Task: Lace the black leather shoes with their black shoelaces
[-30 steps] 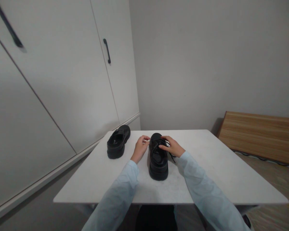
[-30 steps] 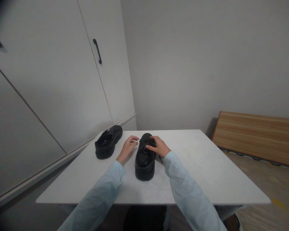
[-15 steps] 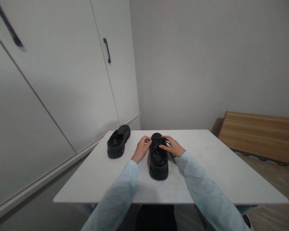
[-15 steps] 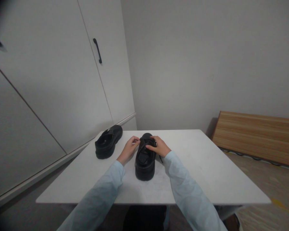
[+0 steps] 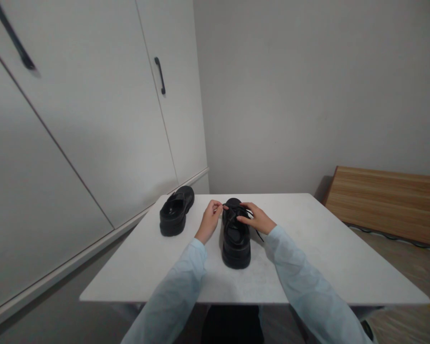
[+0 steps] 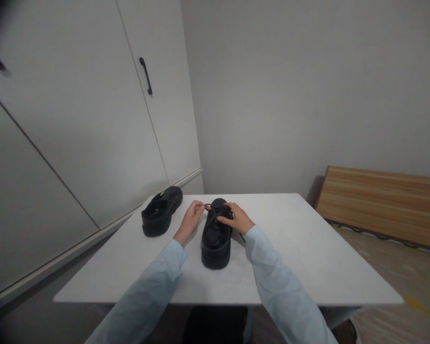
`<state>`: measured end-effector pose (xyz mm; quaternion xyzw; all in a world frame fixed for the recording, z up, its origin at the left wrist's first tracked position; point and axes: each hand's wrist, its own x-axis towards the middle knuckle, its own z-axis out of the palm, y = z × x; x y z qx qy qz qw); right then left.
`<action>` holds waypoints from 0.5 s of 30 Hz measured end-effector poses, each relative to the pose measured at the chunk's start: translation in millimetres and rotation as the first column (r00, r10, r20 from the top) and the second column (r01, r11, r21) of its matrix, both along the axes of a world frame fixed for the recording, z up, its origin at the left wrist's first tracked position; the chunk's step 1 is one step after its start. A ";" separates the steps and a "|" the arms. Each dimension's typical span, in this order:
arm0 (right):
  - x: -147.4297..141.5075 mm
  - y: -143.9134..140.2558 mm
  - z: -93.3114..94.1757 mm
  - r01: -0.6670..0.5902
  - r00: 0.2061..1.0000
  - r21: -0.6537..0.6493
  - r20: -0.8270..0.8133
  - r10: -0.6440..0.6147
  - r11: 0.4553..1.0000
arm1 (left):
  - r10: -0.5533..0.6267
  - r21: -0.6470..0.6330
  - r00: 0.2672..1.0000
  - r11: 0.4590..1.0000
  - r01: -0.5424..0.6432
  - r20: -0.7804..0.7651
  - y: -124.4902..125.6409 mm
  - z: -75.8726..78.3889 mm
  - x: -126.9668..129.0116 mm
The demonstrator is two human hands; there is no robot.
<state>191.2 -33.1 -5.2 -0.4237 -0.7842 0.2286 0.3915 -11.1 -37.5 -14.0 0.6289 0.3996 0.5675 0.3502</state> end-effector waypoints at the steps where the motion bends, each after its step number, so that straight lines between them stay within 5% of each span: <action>1: -0.1 -0.1 0.2 0.001 1.000 0.000 0.003 -0.001 1.000 | 0.007 0.004 1.000 1.000 -0.007 0.001 0.8 -0.6 -0.2; 15: 0.6 1.5 -1.8 -0.006 1.000 0.011 -0.006 0.006 1.000 | 0.027 0.023 0.999 0.999 -0.028 0.041 2.3 1.3 -2.3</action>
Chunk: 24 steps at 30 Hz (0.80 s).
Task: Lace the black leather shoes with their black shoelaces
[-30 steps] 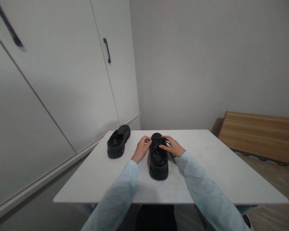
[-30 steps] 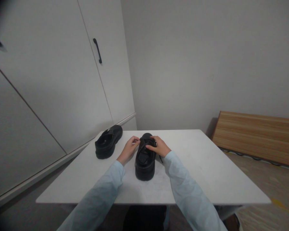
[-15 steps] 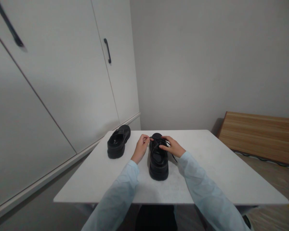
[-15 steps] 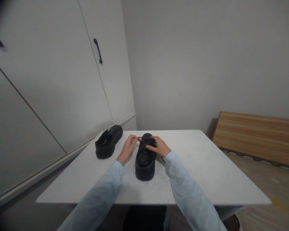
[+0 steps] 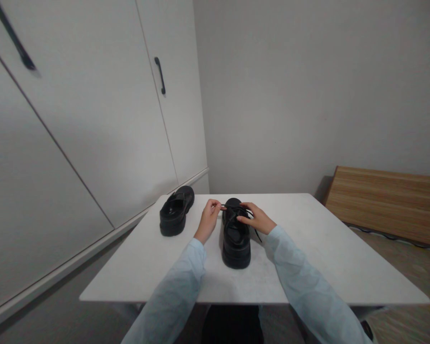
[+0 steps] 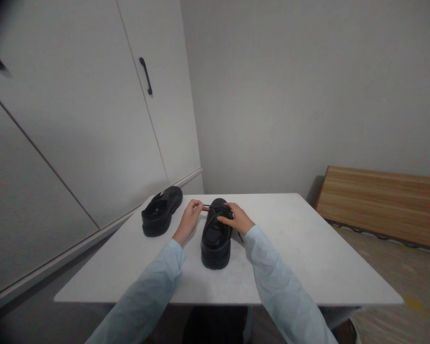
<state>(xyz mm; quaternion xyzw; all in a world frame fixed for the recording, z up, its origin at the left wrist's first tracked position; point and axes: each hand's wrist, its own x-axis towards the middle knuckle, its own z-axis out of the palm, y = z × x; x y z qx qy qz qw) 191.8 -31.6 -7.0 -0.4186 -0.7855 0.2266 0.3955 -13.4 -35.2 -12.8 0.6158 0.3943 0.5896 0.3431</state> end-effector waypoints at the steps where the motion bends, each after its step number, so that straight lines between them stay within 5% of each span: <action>1: 0.0 -0.1 0.0 0.001 1.000 -0.001 0.002 -0.001 1.000 | 0.002 -0.003 1.000 1.000 -0.002 -0.002 -0.5 0.8 -0.1; 24: -0.3 -1.3 2.0 -0.005 1.000 -0.005 0.004 0.005 1.000 | 0.015 -0.020 0.990 1.000 -0.018 -0.141 -6.0 13.7 -8.9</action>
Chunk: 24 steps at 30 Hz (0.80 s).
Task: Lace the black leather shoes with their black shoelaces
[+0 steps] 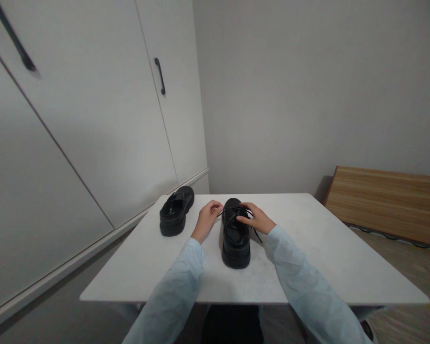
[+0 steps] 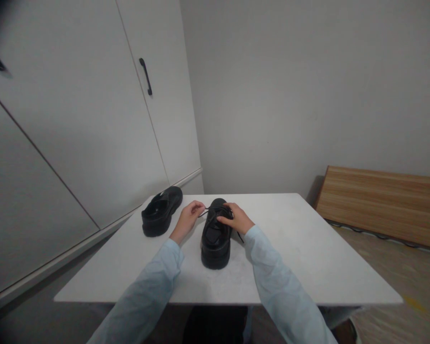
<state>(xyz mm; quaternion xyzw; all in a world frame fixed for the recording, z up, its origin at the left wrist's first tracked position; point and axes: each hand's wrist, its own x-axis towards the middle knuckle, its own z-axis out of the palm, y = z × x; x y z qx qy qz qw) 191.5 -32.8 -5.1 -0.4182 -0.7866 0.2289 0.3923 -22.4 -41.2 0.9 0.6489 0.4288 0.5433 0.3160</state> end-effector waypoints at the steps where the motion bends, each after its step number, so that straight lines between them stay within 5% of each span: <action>1: 0.0 -0.1 0.2 -0.001 1.000 0.001 0.002 0.001 1.000 | 0.005 0.005 1.000 1.000 -0.005 -0.027 -0.7 0.7 -0.3; 24: 0.0 1.5 -1.3 0.006 1.000 -0.008 0.015 -0.006 1.000 | 0.081 0.025 0.935 0.997 -0.077 -0.346 -4.8 2.2 -15.5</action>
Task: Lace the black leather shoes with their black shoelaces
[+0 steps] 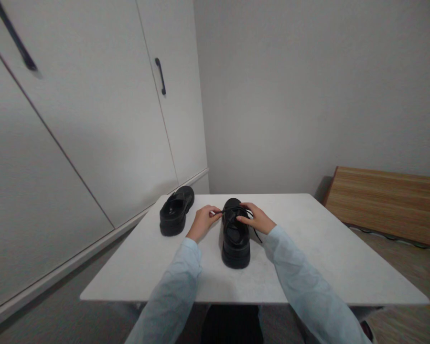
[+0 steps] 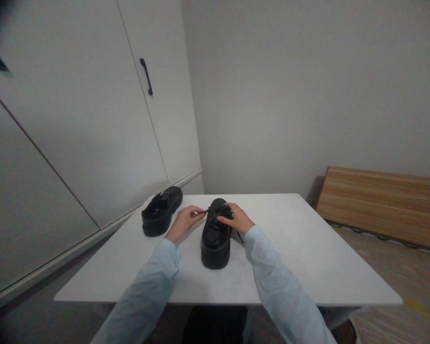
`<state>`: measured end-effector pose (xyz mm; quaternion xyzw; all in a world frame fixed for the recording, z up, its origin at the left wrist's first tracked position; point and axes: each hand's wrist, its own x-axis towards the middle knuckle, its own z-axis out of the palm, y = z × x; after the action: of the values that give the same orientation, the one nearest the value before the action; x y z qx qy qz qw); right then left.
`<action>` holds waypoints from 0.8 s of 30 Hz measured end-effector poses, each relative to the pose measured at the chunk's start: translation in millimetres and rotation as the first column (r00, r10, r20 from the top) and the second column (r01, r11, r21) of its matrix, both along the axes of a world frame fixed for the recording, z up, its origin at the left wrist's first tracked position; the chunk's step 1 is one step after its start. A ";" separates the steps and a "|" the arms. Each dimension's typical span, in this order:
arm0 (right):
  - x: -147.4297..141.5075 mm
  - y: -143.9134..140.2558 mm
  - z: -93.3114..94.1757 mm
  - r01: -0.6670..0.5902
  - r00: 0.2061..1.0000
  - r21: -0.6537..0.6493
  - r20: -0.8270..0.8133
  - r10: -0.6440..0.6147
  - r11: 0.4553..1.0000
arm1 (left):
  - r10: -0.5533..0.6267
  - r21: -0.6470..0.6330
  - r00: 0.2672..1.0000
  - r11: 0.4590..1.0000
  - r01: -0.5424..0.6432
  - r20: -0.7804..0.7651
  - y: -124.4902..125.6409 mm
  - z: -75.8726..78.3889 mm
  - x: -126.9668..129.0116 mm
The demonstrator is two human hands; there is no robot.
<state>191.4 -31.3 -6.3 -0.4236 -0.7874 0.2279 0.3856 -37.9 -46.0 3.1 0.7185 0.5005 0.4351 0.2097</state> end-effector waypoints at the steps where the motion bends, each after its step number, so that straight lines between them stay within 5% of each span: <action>1: 0.1 0.3 -0.4 0.000 1.000 0.002 -0.001 0.000 1.000 | 0.003 -0.010 1.000 1.000 -0.003 -0.001 -0.4 1.2 -0.4; 10: 0.4 0.3 -0.7 0.000 1.000 0.008 -0.004 0.000 1.000 | -0.050 -0.049 0.977 0.997 0.061 0.206 -0.3 10.3 -4.0; 24: 0.4 -2.8 4.3 0.012 1.000 -0.022 0.024 -0.011 1.000 | -0.060 -0.094 0.799 0.985 0.144 0.598 -7.9 17.4 -0.7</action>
<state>191.8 -34.1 -2.0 -0.4350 -0.7869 0.2296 0.3727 -38.6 -53.8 20.5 0.5569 0.3986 0.5907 0.4267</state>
